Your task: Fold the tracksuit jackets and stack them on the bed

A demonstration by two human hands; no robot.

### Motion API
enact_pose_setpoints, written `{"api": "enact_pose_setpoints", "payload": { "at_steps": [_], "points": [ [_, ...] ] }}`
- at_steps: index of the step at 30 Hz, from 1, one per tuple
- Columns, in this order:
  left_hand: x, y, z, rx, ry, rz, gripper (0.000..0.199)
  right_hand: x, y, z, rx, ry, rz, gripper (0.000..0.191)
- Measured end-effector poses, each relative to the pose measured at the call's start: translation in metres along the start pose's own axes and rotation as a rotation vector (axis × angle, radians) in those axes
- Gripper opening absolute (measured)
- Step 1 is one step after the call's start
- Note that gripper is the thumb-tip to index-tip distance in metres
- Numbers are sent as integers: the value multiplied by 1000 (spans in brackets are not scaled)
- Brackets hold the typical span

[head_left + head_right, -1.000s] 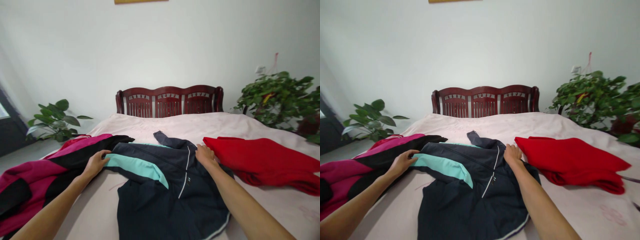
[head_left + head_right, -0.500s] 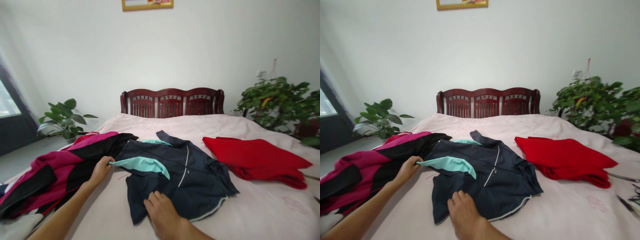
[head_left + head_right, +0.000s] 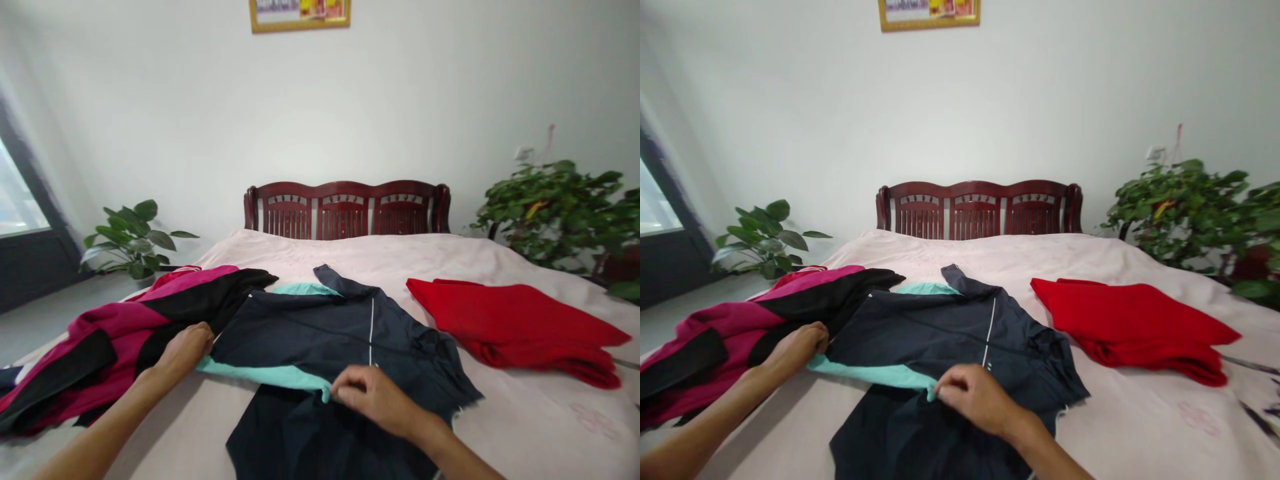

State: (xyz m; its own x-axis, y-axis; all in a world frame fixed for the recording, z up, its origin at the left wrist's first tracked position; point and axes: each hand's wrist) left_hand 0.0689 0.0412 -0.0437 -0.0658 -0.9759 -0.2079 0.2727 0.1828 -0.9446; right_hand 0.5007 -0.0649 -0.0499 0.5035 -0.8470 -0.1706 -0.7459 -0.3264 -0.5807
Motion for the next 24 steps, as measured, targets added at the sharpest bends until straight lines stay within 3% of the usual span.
{"api": "enact_pose_setpoints", "payload": {
  "at_steps": [2,4,7,10,12,15,20,24],
  "points": [
    [-9,4,22,83,67,-6,28,-7,-34,24,254,75,319,39],
    [-19,13,49,208,140,-27,34,-12,-62,54,583,166,410,47],
    [-24,31,91,314,236,-169,33,-12,-87,102,922,367,271,53],
    [-18,51,123,221,297,-381,44,-11,-100,141,1043,520,120,57],
    [-13,63,135,98,260,-490,55,-14,-108,160,1068,551,84,58],
    [-11,80,144,-14,184,-519,68,-25,-123,175,1082,577,65,58],
    [-20,102,142,11,221,-388,70,-44,-140,176,1112,643,91,56],
    [-5,93,126,228,217,-228,49,-43,-130,158,1155,640,140,54]
  ]
}}
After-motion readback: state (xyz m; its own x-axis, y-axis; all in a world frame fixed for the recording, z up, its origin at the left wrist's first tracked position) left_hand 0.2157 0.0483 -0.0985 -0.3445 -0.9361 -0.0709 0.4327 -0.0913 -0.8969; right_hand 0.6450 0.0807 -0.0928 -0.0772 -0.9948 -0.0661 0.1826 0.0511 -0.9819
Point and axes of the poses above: each hand's wrist, its own x-axis away from the middle knuckle, its own y-axis out of the palm, z = x × y, and after that the axes turned 7 degrees about -y, right-handed
